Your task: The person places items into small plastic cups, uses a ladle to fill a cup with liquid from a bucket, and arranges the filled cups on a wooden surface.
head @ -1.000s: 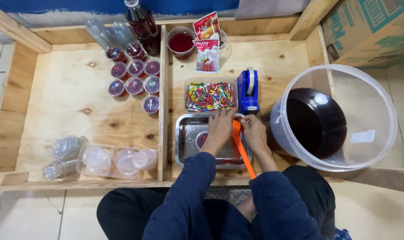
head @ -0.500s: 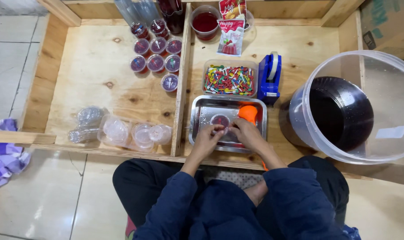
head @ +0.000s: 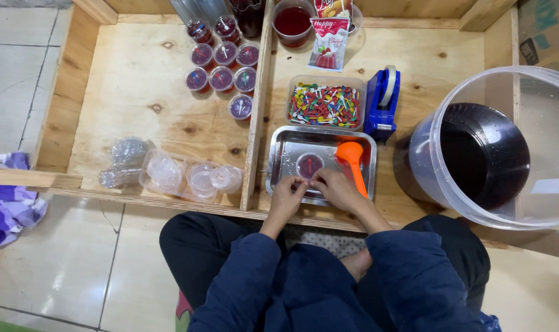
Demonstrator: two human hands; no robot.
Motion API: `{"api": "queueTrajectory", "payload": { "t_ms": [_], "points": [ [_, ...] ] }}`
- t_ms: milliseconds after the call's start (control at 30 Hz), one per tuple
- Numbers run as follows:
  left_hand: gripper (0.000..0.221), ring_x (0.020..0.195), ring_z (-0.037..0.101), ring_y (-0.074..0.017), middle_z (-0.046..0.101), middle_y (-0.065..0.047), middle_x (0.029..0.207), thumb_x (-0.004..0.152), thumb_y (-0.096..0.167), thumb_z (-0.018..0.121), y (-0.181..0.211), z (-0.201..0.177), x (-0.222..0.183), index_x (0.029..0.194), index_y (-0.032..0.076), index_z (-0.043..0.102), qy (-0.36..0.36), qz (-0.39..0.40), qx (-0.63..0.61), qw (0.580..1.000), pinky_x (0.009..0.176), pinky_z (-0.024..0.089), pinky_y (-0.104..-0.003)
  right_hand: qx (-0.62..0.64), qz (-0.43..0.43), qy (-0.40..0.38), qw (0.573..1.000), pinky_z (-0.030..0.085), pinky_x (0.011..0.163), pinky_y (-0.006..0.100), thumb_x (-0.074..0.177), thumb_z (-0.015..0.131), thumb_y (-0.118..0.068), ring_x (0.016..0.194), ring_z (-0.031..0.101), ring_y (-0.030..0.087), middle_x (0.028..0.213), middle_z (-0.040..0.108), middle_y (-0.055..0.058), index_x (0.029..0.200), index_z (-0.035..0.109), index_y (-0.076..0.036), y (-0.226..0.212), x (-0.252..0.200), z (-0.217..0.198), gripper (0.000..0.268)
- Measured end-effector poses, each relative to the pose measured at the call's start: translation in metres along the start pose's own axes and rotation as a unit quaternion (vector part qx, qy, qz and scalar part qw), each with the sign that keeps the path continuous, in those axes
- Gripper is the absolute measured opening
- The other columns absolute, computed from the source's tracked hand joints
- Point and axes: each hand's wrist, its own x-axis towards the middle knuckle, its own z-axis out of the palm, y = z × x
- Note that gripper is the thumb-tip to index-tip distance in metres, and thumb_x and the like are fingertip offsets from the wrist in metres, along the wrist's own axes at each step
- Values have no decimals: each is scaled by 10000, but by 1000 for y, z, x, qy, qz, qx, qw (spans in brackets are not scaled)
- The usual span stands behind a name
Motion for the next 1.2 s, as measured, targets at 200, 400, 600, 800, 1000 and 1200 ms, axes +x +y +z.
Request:
{"api": "queueTrajectory", "payload": {
  "t_ms": [200, 400, 600, 800, 1000, 1200],
  "points": [
    [214, 993, 680, -304, 699, -82, 995, 913, 389, 695, 1, 5, 7, 989, 197, 751, 6, -68, -20, 997, 908, 533, -411, 27, -7, 25, 999, 559, 882, 486, 958, 677, -221, 1034, 709, 380, 974, 748, 182, 1026, 723, -80, 5, 7, -6, 163],
    [187, 1031, 660, -304, 656, -71, 1078, 892, 346, 704, 7, 11, 13, 966, 180, 746, 57, -75, -18, 995, 930, 519, -401, 23, -3, 64, 998, 567, 858, 443, 951, 692, -220, 964, 719, 346, 947, 741, 146, 988, 736, -90, 24, 26, 5, 142],
    [200, 1070, 634, -361, 618, -111, 1121, 890, 326, 712, 22, 13, 21, 926, 131, 736, 95, -67, 23, 993, 941, 503, -447, -2, -2, 116, 993, 567, 842, 423, 923, 725, -284, 935, 708, 301, 928, 700, 100, 961, 733, -128, 36, 38, 14, 161],
    [183, 1066, 631, -291, 612, -25, 1110, 848, 359, 723, 14, 24, 34, 852, 176, 712, 114, -91, 73, 987, 896, 521, -434, -42, -1, 144, 989, 545, 853, 417, 936, 707, -305, 967, 688, 321, 944, 637, 88, 952, 723, -137, 48, 47, 25, 169],
    [175, 1026, 648, -308, 630, -37, 1048, 814, 342, 746, 2, 33, 39, 817, 174, 699, 147, -65, 86, 983, 858, 542, -456, -76, 8, 157, 985, 539, 851, 441, 927, 705, -307, 987, 677, 343, 957, 608, 93, 950, 717, -134, 40, 44, 26, 175],
    [170, 1007, 652, -280, 629, -5, 1025, 809, 341, 748, -3, 34, 42, 807, 182, 688, 148, -75, 86, 982, 844, 544, -426, -76, 20, 156, 985, 540, 808, 421, 949, 697, -279, 956, 688, 308, 956, 603, 72, 975, 718, -127, 29, 42, 23, 155]
  ]
}}
